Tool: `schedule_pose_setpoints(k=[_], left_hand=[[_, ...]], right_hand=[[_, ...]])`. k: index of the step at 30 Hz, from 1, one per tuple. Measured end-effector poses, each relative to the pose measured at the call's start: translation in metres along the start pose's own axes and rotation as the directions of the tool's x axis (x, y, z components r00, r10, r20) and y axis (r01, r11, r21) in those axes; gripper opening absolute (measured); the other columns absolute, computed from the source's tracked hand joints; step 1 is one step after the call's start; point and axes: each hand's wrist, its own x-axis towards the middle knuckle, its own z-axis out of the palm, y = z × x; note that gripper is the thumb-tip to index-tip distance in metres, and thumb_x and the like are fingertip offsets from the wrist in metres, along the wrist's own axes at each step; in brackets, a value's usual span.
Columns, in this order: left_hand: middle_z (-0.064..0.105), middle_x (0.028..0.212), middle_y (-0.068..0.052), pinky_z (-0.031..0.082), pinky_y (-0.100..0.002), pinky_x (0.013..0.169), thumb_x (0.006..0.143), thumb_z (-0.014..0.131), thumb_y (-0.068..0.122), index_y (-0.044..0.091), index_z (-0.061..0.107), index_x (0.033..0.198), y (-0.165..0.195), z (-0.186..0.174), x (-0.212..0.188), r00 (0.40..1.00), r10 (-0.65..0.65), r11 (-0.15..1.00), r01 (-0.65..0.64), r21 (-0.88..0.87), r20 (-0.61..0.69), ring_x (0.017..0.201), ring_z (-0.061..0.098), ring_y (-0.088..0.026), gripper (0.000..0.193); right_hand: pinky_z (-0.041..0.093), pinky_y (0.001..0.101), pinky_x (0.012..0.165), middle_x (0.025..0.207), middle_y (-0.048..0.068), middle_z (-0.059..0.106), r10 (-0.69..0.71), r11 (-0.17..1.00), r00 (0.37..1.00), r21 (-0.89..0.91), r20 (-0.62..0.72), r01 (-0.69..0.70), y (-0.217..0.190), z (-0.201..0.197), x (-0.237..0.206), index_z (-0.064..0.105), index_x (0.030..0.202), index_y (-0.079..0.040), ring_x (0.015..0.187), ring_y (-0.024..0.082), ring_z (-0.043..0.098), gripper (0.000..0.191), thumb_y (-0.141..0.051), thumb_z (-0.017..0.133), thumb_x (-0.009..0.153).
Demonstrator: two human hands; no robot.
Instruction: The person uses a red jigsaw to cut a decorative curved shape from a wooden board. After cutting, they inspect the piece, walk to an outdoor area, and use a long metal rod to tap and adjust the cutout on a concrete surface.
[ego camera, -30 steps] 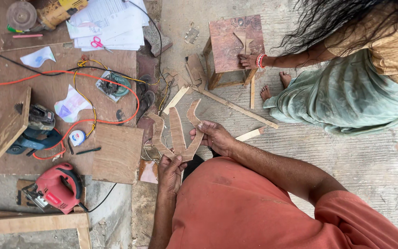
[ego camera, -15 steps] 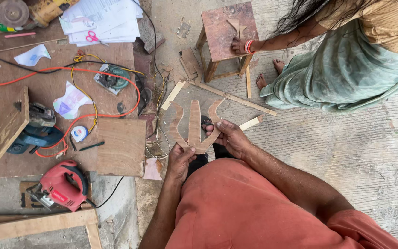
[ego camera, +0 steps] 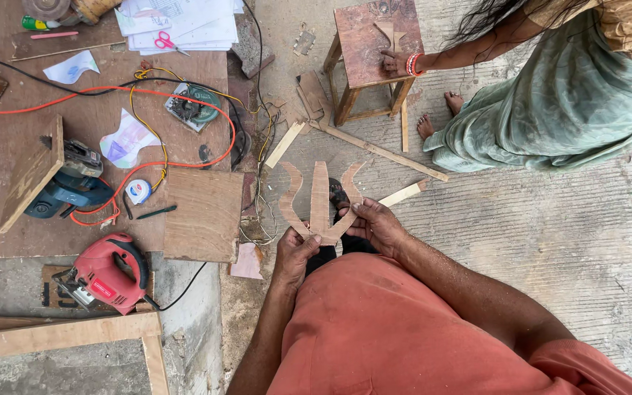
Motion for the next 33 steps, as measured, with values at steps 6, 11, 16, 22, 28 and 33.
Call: schedule_pose_setpoints(k=[6, 11, 16, 22, 28, 33], left_hand=[[0.071, 0.096, -0.006, 0.051, -0.026, 0.067, 0.084, 0.083, 0.013, -0.003, 0.062, 0.121, -0.009, -0.017, -0.012, 0.998, 0.04, 0.999, -0.041, -0.015, -0.052, 0.075, 0.061, -0.01, 0.045], [0.07, 0.096, -0.005, 0.051, -0.025, 0.067, 0.082, 0.082, 0.014, 0.001, 0.063, 0.121, -0.006, -0.022, -0.019, 0.996, 0.054, 0.999, -0.055, 0.0, -0.071, 0.075, 0.06, -0.008, 0.045], [0.068, 0.095, -0.005, 0.049, -0.025, 0.068, 0.087, 0.082, 0.013, -0.002, 0.063, 0.116, -0.006, -0.026, -0.022, 0.99, 0.14, 0.989, -0.141, -0.044, -0.019, 0.077, 0.058, -0.009, 0.038], [0.069, 0.096, -0.004, 0.049, -0.024, 0.068, 0.087, 0.082, 0.014, 0.0, 0.064, 0.115, -0.004, -0.03, -0.017, 0.99, 0.14, 0.989, -0.14, -0.045, -0.009, 0.079, 0.059, -0.008, 0.036], [0.078, 0.097, -0.01, 0.053, -0.025, 0.066, 0.087, 0.08, 0.021, 0.0, 0.067, 0.108, 0.005, -0.033, -0.025, 0.997, 0.067, 0.995, -0.065, 0.078, -0.032, 0.083, 0.074, -0.013, 0.032], [0.078, 0.097, -0.011, 0.055, -0.025, 0.07, 0.089, 0.08, 0.019, -0.004, 0.07, 0.11, 0.008, -0.032, -0.02, 0.996, 0.087, 0.993, -0.087, 0.075, -0.004, 0.083, 0.073, -0.015, 0.033]], right_hand=[[0.062, 0.0282, 0.076, 0.106, 0.007, 0.075, 0.011, 0.997, 1.0, -0.076, 0.02, -0.009, 0.013, 0.009, 0.009, 0.063, 0.117, -0.007, 0.09, 0.014, 0.072, 0.017, -0.016, 0.057, 0.103], [0.063, 0.0272, 0.077, 0.106, 0.006, 0.074, -0.021, 0.992, 1.0, -0.127, 0.004, 0.021, 0.017, 0.018, 0.007, 0.064, 0.118, -0.006, 0.089, 0.011, 0.069, 0.018, -0.012, 0.061, 0.102], [0.062, 0.0271, 0.078, 0.106, 0.007, 0.074, -0.069, 0.981, 0.998, -0.179, 0.002, 0.068, 0.016, 0.024, 0.001, 0.065, 0.118, -0.006, 0.093, 0.013, 0.072, 0.018, -0.011, 0.063, 0.1], [0.063, 0.0305, 0.081, 0.109, 0.009, 0.074, -0.168, 0.967, 0.986, -0.193, 0.015, 0.168, 0.017, 0.033, 0.002, 0.067, 0.117, -0.004, 0.094, 0.015, 0.071, 0.017, -0.011, 0.064, 0.102], [0.062, 0.0322, 0.086, 0.111, 0.006, 0.074, -0.14, 0.971, 0.99, -0.19, 0.03, 0.143, 0.011, 0.04, 0.007, 0.067, 0.119, -0.006, 0.098, 0.014, 0.071, 0.019, -0.012, 0.059, 0.103], [0.062, 0.0321, 0.087, 0.109, 0.006, 0.074, -0.125, 0.967, 0.99, -0.214, 0.06, 0.135, 0.007, 0.039, 0.016, 0.065, 0.116, -0.005, 0.099, 0.015, 0.071, 0.015, -0.011, 0.057, 0.105]])
